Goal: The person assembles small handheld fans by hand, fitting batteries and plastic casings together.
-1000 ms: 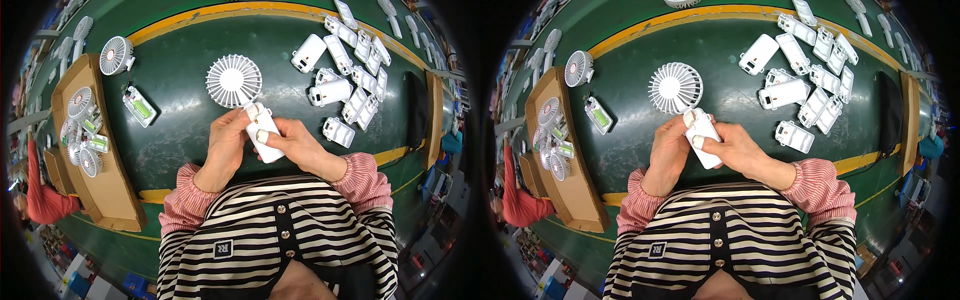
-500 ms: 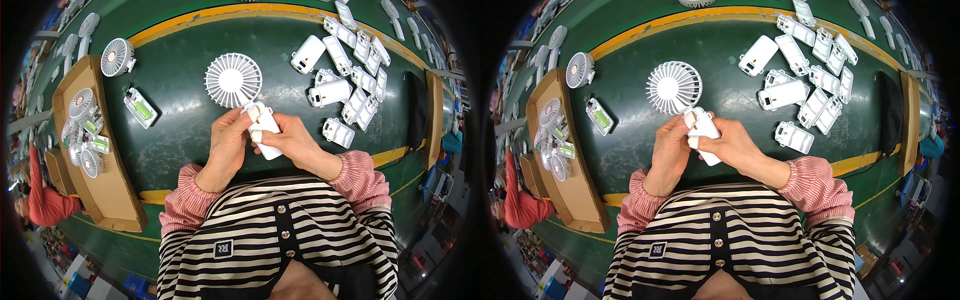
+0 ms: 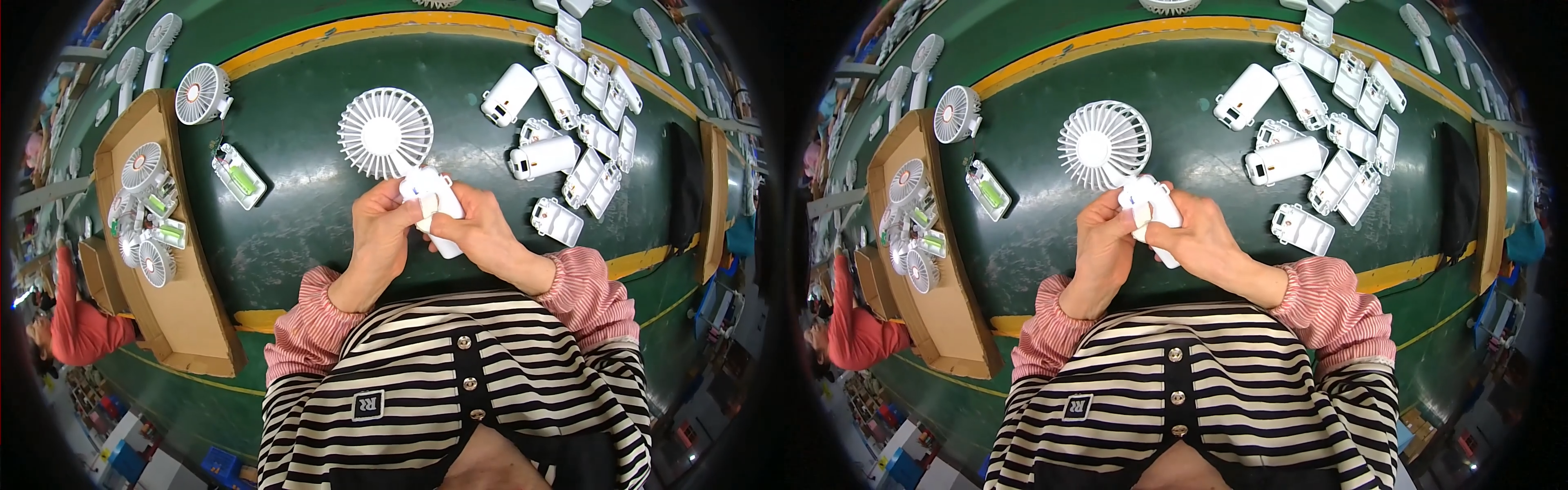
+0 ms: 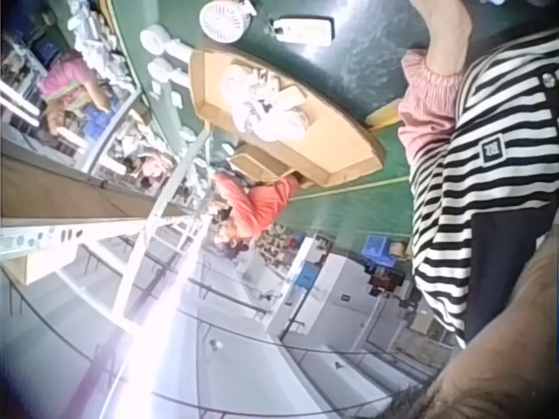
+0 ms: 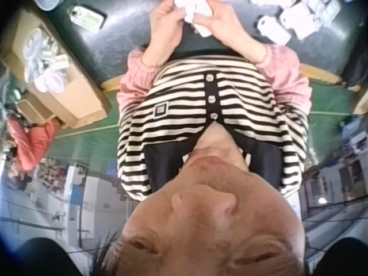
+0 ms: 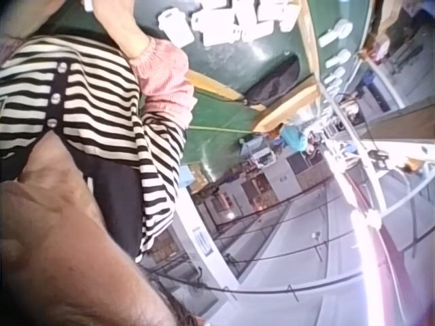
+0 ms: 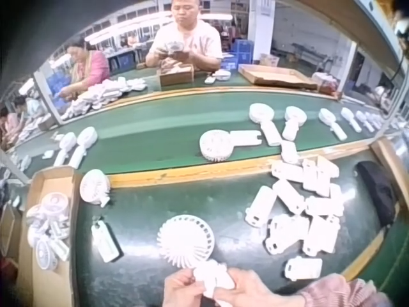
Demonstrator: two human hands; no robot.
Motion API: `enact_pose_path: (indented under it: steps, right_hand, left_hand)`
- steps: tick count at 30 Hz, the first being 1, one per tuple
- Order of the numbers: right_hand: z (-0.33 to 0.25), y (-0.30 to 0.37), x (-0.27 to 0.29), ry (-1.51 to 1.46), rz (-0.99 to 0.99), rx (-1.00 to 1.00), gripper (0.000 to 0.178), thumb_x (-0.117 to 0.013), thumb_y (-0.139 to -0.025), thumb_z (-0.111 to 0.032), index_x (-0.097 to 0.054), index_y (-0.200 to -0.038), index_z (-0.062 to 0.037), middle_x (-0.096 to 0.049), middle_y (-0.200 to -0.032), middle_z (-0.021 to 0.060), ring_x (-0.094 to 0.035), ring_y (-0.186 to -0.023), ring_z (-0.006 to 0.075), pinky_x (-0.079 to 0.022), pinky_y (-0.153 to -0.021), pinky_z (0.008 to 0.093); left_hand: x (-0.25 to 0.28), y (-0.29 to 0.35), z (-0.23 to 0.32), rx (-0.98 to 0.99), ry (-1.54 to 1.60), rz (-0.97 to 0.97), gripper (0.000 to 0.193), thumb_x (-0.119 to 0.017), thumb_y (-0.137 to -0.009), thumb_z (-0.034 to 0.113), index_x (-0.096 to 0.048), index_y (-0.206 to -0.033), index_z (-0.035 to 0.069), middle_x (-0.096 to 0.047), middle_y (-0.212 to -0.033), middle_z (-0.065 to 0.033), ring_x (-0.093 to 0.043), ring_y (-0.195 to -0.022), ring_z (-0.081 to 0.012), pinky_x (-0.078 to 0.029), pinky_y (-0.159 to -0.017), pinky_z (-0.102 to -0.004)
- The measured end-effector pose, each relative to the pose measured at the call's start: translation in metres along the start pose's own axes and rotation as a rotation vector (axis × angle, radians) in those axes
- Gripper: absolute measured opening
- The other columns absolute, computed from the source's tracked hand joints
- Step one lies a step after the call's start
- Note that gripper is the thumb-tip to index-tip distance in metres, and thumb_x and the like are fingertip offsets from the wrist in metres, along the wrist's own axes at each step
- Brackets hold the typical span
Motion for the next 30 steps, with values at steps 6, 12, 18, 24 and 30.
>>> enact_pose_path:
  steps: [6, 12, 18, 24, 30]
  right_hand:
    - [-0.003, -0.009, 0.004, -0.006, 0.051, 0.085, 0.025, -0.061, -0.074, -0.013, -0.056, -0.087, 0.0071, -0.058, -0.066, 0.0076, -0.058, -0.056, 0.0116, -0.045, -0.049, 0.0247]
    - [-0.058, -0.029, 0.026, 0.498, 0.112, 0.359, 0.030, -0.063, -0.070, -0.012, -0.056, -0.095, 0.0029, -0.060, -0.074, 0.0105, -0.059, -0.061, 0.0152, -0.046, -0.056, 0.0273]
    - [-0.125, -0.138, 0.029, 1.175, 0.603, 1.084, 0.031, -0.059, -0.067, -0.010, -0.051, -0.096, -0.0039, -0.054, -0.079, 0.0124, -0.057, -0.069, 0.0301, -0.047, -0.055, 0.0395]
    - [-0.151, -0.250, 0.052, 1.498, 0.963, 1.028, 0.025, -0.061, -0.066, -0.016, -0.053, -0.083, 0.0008, -0.053, -0.078, 0.0135, -0.054, -0.071, 0.0251, -0.046, -0.053, 0.0336]
    - [-0.162, -0.216, 0.084, 1.265, 0.839, 1.018, 0.022, -0.060, -0.070, -0.016, -0.055, -0.086, -0.0018, -0.053, -0.086, 0.0136, -0.054, -0.079, 0.0273, -0.047, -0.062, 0.0380]
  left_hand:
    - [-0.004, -0.008, 0.007, -0.002, -0.033, 0.015, 0.030, -0.059, -0.079, 0.007, -0.053, -0.106, -0.005, -0.061, -0.097, -0.0094, -0.058, -0.077, -0.0141, -0.047, -0.059, -0.0256]
    - [0.000, -0.014, 0.016, -0.159, -0.051, 0.039, 0.044, -0.055, -0.081, 0.006, -0.042, -0.121, -0.006, -0.059, -0.104, -0.0139, -0.058, -0.086, -0.0174, -0.048, -0.073, -0.0276]
    - [0.014, -0.004, -0.001, -0.277, -0.467, 0.077, 0.029, -0.052, -0.082, 0.000, -0.051, -0.110, -0.006, -0.064, -0.088, -0.0124, -0.057, -0.070, -0.0124, -0.048, -0.062, -0.0231]
    - [0.011, -0.012, -0.011, -0.278, -0.525, 0.049, 0.027, -0.054, -0.082, 0.001, -0.053, -0.108, -0.006, -0.064, -0.087, -0.0116, -0.057, -0.069, -0.0107, -0.049, -0.060, -0.0224]
    - [0.015, -0.010, -0.001, -0.298, -0.560, 0.087, 0.027, -0.052, -0.083, 0.000, -0.053, -0.109, -0.005, -0.063, -0.089, -0.0128, -0.059, -0.071, -0.0129, -0.051, -0.061, -0.0236]
Point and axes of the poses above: each hand's wrist, its own y-axis away from the middle knuckle, its own x-axis out of the back of the hand, z = x × y, the point moved 2 cm from there along -y, towards the middle knuckle
